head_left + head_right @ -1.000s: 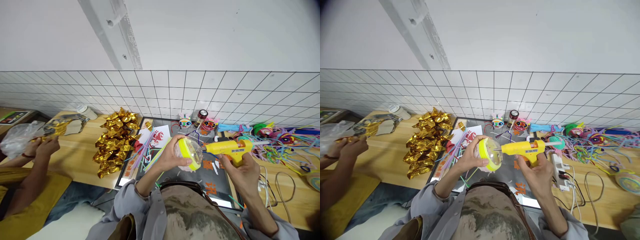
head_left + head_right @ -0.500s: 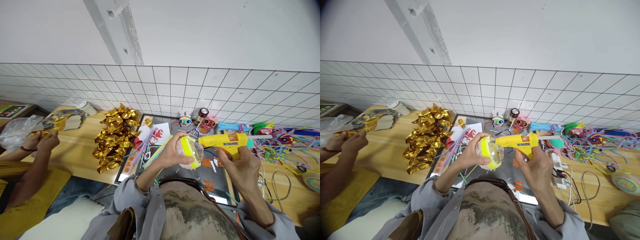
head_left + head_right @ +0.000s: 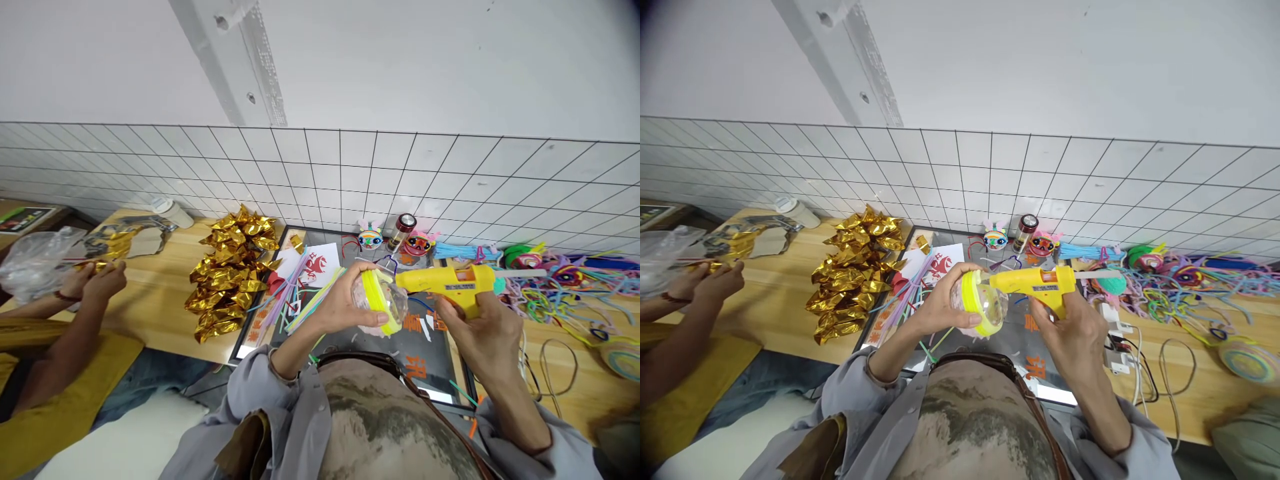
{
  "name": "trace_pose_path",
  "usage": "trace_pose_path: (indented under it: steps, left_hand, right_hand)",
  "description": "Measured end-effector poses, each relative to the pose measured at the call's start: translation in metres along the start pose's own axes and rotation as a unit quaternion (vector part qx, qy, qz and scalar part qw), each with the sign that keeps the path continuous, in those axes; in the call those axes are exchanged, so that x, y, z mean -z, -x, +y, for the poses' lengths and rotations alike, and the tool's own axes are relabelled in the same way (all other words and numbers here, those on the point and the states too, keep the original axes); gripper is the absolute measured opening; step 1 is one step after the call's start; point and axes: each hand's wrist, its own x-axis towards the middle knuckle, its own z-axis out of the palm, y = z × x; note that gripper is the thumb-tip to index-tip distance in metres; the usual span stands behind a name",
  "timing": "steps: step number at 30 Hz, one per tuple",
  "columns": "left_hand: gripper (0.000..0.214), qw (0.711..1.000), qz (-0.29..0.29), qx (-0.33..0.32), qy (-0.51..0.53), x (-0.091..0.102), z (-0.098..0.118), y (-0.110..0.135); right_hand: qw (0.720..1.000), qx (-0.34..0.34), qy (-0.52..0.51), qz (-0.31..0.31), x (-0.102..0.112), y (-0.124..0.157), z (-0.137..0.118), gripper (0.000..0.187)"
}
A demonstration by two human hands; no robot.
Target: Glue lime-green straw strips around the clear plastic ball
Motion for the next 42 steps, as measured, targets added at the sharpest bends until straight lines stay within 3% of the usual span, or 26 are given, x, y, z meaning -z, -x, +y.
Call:
trace_pose_path:
  steps: [10, 17, 27, 42]
  left_hand:
    - [0.082, 1.000, -0.017, -0.017, -0.019, -0.001, 0.001, 0.000]
    - [0.084, 0.999, -0.026, -0.014, -0.022, -0.001, 0.000, -0.001]
    - [0.086, 0.998, -0.032, -0.014, -0.046, -0.002, 0.001, -0.001]
    - [0.085, 0.998, -0.039, -0.007, -0.054, -0.004, 0.001, 0.001]
  right_hand:
    - [1.000, 0.013, -0.023, -0.017, 0.005, 0.002, 0.001, 0.026]
    - [0.999, -0.013, -0.024, -0.028, 0.006, 0.002, 0.002, 0.035]
    - [1.000, 0.025, -0.007, -0.003, 0.008, 0.005, 0.007, 0.038]
    - [0.999, 0.023, -0.013, -0.035, 0.013, 0.012, 0.016, 0.041]
